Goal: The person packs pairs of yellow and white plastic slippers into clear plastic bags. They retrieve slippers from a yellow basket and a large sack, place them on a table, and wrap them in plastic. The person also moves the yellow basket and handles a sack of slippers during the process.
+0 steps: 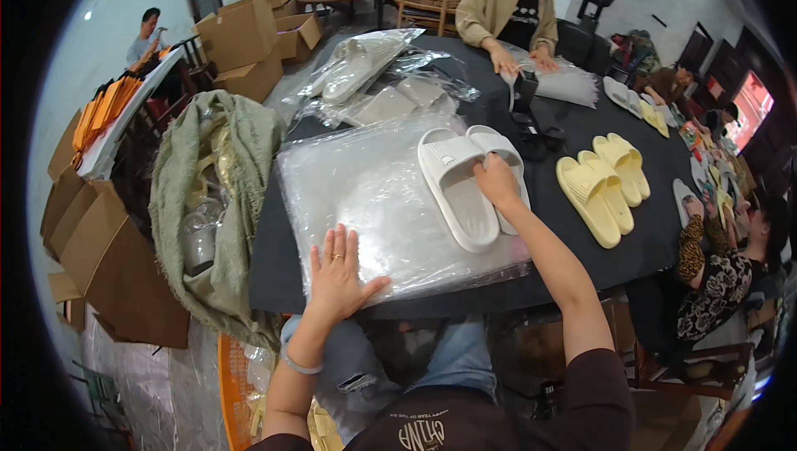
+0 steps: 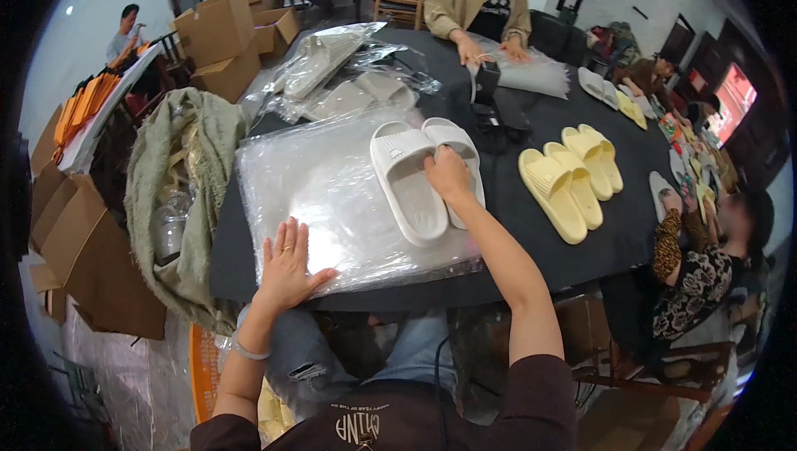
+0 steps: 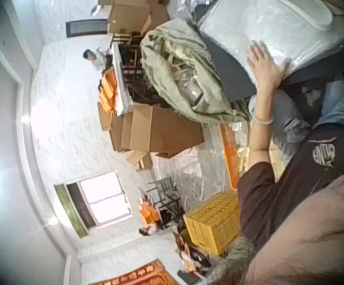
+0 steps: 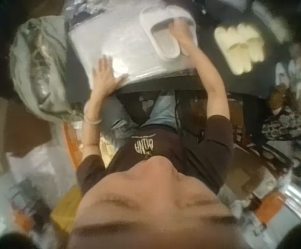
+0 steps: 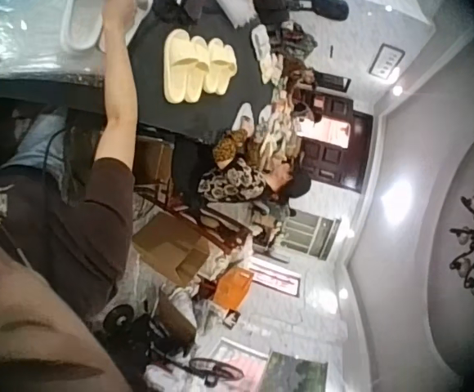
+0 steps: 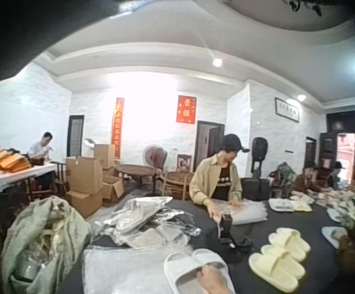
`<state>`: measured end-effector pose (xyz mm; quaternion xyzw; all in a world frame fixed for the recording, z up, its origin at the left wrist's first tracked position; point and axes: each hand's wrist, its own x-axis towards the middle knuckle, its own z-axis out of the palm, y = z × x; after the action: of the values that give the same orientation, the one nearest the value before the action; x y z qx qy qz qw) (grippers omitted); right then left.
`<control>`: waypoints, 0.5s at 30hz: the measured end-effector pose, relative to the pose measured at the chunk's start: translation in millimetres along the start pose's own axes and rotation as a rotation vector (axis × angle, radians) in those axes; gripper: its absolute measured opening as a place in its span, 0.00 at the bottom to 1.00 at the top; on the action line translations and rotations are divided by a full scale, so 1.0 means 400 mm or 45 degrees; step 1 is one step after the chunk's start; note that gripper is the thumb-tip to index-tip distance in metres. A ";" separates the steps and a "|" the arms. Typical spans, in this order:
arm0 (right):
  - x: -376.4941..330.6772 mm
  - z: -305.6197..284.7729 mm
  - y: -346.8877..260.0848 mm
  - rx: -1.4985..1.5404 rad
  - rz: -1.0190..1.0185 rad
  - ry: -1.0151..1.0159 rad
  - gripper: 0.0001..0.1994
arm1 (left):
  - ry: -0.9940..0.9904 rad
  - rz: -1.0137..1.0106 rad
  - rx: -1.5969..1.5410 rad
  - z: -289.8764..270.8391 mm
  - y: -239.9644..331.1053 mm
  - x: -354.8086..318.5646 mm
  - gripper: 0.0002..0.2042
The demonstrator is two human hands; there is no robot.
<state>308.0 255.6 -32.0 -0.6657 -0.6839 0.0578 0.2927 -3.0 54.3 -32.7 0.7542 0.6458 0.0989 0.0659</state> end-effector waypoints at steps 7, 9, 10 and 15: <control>-0.030 -0.264 0.093 0.335 -0.167 -0.042 0.14 | 0.026 -0.001 0.061 -0.011 -0.004 -0.011 0.50; -0.084 -0.321 0.141 0.395 -0.155 -0.129 0.12 | 0.028 0.013 0.038 -0.013 -0.003 -0.014 0.49; -0.116 -0.348 0.182 0.385 -0.089 -0.189 0.11 | 0.035 0.030 0.019 -0.014 0.001 -0.012 0.49; -0.209 -0.389 0.339 0.405 0.122 -0.313 0.12 | 0.039 0.025 0.044 -0.014 -0.001 -0.023 0.49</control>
<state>496.4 142.7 5.2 -0.6307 -0.6644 0.2599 0.3054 -6.2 45.2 -27.9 0.7600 0.6409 0.0999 0.0422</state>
